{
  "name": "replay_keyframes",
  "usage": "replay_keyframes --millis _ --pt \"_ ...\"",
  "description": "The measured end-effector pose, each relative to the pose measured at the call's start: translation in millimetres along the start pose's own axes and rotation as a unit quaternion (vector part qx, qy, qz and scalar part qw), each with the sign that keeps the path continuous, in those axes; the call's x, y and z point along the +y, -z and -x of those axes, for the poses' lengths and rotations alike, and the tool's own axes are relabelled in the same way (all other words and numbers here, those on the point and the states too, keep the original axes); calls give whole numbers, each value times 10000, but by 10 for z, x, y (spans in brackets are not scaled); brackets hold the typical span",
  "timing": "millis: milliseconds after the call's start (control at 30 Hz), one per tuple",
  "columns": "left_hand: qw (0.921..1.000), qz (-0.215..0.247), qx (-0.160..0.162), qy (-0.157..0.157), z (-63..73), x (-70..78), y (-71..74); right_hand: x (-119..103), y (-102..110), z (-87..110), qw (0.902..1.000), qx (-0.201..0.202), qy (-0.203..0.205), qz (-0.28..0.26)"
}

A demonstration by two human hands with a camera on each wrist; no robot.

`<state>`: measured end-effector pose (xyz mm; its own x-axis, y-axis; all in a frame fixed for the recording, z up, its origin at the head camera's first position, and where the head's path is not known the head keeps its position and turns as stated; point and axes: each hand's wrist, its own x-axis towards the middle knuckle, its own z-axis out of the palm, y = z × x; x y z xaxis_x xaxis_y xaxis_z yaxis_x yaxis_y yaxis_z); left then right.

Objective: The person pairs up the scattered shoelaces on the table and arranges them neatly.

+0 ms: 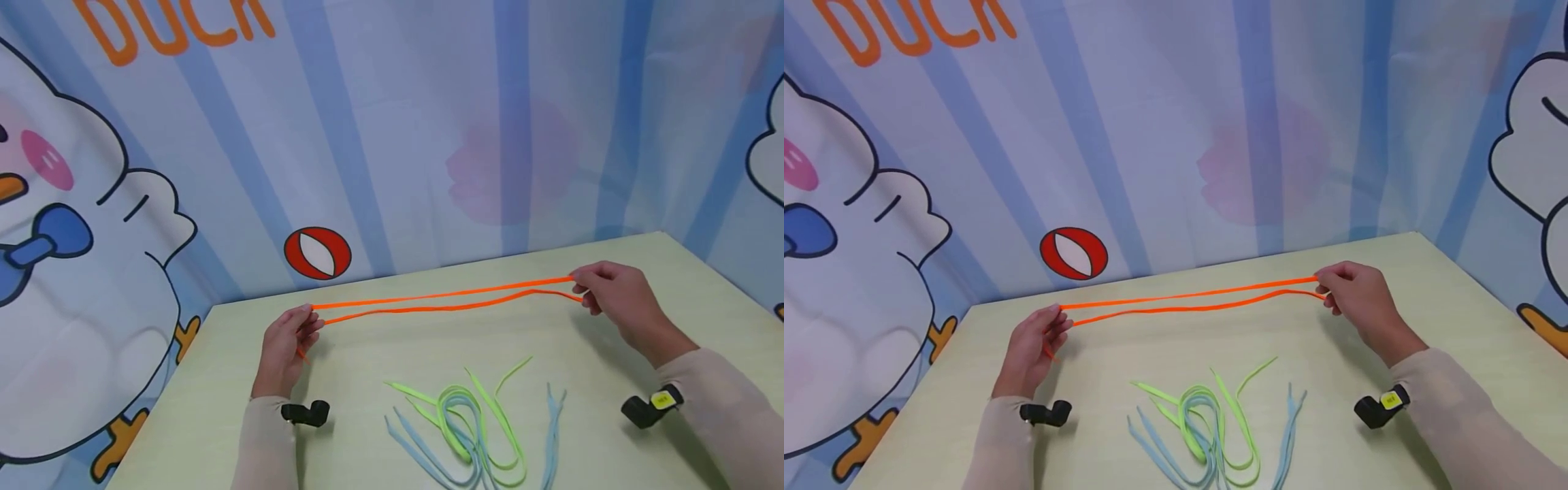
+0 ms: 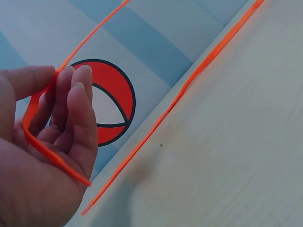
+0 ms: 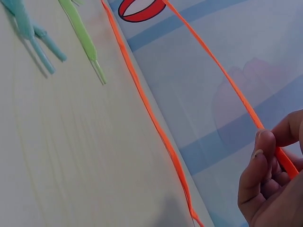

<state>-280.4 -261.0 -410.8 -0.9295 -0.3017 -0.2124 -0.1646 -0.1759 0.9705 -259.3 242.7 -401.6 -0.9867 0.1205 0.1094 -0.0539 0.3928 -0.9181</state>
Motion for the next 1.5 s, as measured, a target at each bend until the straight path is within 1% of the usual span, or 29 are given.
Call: replay_keyframes --millis 200,400,500,733,967,1100,1233,1333,1500 --pt "9995 311 1 -29 24 -11 32 25 6 -15 9999 76 -21 -101" --pt "9979 645 13 -66 24 -6 68 45 1 -25 9995 173 -169 -219" --pt "9968 794 63 -64 23 8 68 49 0 -30 9994 142 -180 -256" --pt "9935 1135 52 84 15 37 67 34 1 -23 9992 -306 -184 -203" --pt "9910 1302 -176 242 5 17 91 21 -21 -24 9965 -746 -313 -230" --pt "9909 1283 -215 357 -7 17 92 17 -33 -22 9944 -988 -293 -227" --pt "9921 1145 -223 451 -11 6 89 25 -40 -18 9919 -1211 -296 -245" --pt "9930 1030 -305 493 -5 -9 89 28 -43 -17 9900 -1357 -312 -207" --pt "9927 1001 -424 516 -3 -32 89 40 -62 -13 9876 -1539 -306 -67"
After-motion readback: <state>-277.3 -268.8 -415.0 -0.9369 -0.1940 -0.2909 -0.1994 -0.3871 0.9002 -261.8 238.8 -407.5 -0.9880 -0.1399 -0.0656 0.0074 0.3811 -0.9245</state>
